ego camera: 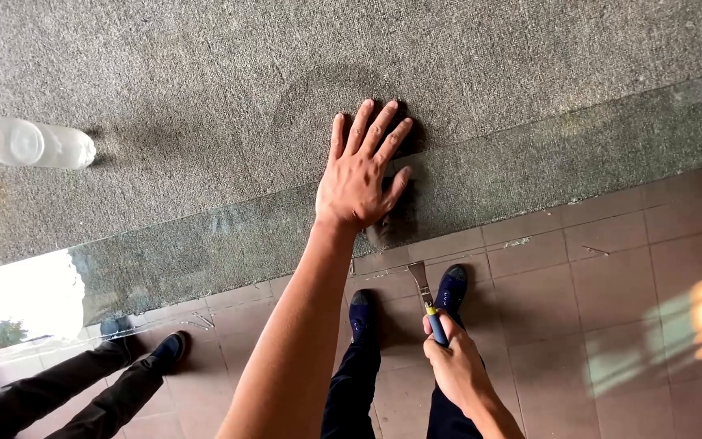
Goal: Scoring and snapping a sheet of glass using a glass cutter tool.
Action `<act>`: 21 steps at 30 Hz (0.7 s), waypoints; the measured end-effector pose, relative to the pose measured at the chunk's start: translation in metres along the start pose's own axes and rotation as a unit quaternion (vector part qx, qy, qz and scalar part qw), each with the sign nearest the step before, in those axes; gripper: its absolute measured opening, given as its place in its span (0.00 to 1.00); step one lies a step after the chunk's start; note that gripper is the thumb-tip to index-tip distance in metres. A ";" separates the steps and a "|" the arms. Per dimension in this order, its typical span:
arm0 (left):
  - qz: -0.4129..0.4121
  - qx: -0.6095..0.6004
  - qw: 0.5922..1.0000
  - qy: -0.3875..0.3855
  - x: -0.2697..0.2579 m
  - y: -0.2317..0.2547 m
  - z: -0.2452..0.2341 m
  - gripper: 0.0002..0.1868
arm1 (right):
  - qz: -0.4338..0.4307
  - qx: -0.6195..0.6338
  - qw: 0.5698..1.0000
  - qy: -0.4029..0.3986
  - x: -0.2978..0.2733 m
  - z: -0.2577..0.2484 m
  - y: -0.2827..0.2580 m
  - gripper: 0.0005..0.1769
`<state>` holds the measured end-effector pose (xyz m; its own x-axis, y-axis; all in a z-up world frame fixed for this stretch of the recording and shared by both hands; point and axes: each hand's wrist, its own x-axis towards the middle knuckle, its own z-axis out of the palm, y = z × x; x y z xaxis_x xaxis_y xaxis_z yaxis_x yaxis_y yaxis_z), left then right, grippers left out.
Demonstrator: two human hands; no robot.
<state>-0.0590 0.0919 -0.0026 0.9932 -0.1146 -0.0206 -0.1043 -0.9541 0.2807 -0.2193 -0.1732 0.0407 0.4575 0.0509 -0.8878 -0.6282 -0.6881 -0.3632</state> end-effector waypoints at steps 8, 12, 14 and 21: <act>-0.001 -0.004 1.000 -0.002 0.000 0.001 -0.001 0.39 | 0.047 -0.003 0.999 -0.006 -0.002 0.000 -0.006 0.16; -0.004 0.006 1.000 -0.012 0.001 0.001 -0.001 0.39 | 0.056 -0.007 0.998 -0.005 -0.006 -0.002 -0.011 0.15; -0.002 0.007 1.000 -0.005 0.000 0.001 0.000 0.39 | 0.066 -0.011 0.998 -0.005 -0.006 -0.002 -0.013 0.20; 0.004 -0.005 1.000 0.023 -0.001 0.001 0.000 0.38 | -0.025 -0.014 1.000 0.000 0.003 0.000 0.005 0.10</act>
<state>-0.0605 0.0915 -0.0021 0.9937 -0.1094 0.0252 -0.1120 -0.9501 0.2911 -0.2208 -0.1763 0.0368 0.4870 0.0854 -0.8692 -0.5869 -0.7050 -0.3981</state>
